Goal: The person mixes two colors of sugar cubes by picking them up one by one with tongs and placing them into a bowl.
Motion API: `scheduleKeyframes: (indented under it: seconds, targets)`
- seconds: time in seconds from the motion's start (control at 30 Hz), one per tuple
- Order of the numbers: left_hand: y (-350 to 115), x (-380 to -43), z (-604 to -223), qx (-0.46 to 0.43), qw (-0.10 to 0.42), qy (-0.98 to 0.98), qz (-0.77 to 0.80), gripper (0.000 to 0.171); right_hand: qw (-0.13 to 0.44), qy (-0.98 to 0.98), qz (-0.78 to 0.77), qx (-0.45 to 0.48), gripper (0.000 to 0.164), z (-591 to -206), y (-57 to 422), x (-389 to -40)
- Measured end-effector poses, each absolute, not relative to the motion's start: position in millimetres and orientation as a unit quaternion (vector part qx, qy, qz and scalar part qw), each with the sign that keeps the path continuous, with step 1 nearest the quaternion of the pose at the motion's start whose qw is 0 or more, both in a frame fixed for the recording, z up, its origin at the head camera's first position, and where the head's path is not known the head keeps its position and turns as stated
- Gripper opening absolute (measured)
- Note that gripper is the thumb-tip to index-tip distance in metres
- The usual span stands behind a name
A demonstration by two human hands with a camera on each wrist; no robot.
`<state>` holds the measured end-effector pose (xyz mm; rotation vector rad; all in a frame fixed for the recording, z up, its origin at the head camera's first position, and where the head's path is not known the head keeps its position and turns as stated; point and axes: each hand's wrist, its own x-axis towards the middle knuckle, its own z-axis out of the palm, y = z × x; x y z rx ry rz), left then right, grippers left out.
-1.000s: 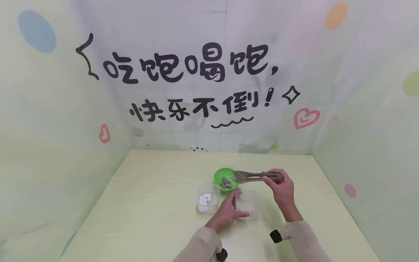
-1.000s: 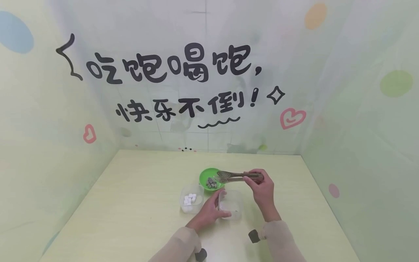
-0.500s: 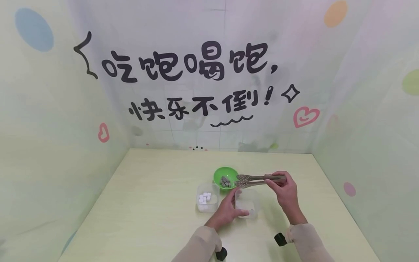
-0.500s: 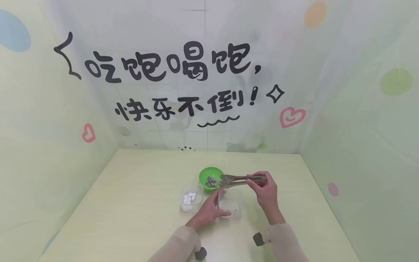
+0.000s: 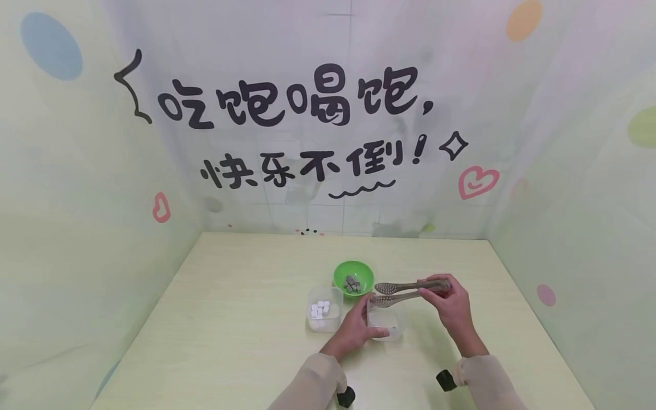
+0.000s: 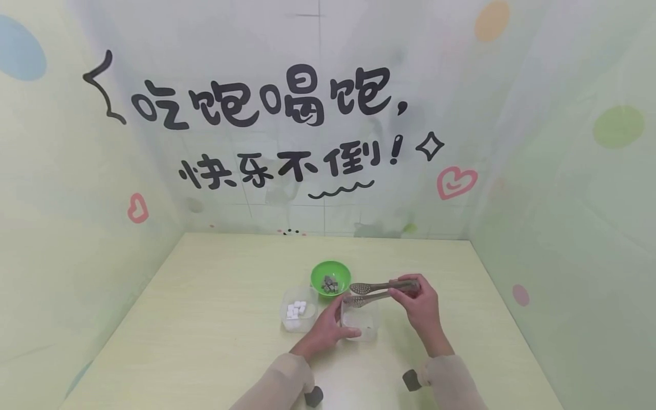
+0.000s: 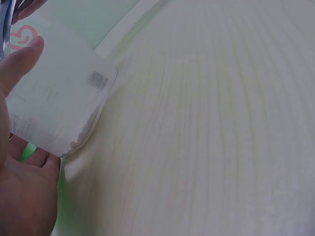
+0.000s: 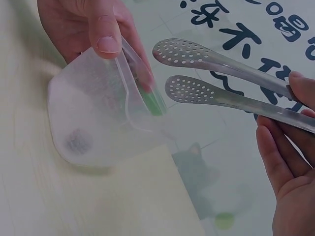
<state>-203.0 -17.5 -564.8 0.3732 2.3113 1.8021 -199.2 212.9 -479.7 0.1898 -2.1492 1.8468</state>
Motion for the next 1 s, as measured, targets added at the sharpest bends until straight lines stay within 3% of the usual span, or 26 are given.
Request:
scheduleKeyframes:
  seconds: [0.27,0.8,1.0]
  targets:
    - [-18.2,-202.7,-564.2,0.134,0.092,0.772,0.614,0.098,0.138,-0.738,0.655,0.087,0.039,-483.4,213.1,-196.3]
    - [-17.6,-202.7,-563.9,0.140,0.088,0.775,0.610,0.099,0.110,-0.757,0.624,0.158,0.032,-498.0,212.0,-200.5]
    - [-17.2,-203.0,-564.4,0.140,0.082,0.776,0.609,0.097,0.101,-0.777,0.597,0.172,0.029,-483.5,206.5,-192.7]
